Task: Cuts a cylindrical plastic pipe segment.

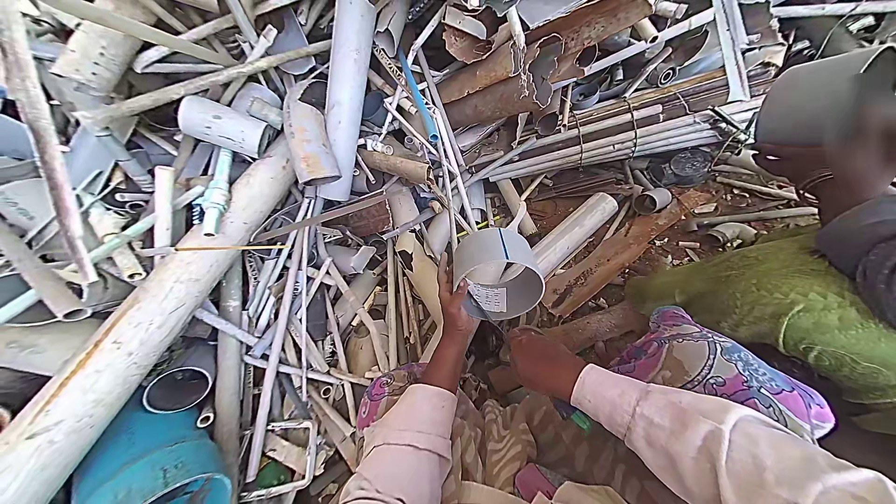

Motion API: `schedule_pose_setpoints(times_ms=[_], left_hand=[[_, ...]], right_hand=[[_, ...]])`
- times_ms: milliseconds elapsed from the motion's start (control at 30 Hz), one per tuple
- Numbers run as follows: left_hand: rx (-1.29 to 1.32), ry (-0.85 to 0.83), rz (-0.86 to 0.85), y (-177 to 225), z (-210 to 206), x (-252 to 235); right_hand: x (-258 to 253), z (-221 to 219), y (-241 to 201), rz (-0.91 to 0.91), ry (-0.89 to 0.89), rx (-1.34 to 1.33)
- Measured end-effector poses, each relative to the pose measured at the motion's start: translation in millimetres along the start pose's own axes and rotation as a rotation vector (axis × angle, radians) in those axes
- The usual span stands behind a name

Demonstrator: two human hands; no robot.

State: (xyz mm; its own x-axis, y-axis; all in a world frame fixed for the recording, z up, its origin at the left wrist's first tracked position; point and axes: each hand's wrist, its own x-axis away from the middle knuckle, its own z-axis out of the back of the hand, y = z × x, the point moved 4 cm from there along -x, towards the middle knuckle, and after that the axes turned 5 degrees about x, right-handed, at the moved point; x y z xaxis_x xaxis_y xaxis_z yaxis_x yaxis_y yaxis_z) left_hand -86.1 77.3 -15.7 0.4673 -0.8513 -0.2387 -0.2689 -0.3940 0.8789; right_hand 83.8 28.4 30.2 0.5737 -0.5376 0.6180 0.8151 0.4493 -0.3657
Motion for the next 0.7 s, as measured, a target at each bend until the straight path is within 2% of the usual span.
schedule_pose_setpoints(times_ms=[567, 700], left_hand=[[-0.087, -0.108, -0.053, -5.3, -0.2, 3.8], [-0.075, -0.071, -0.035, -6.1, 0.4, 2.5]], right_hand=[[2.6, 10.8, 8.7, 0.017, -0.068, -0.018], [5.1, 1.0, 4.5, -0.022, -0.018, 0.005]])
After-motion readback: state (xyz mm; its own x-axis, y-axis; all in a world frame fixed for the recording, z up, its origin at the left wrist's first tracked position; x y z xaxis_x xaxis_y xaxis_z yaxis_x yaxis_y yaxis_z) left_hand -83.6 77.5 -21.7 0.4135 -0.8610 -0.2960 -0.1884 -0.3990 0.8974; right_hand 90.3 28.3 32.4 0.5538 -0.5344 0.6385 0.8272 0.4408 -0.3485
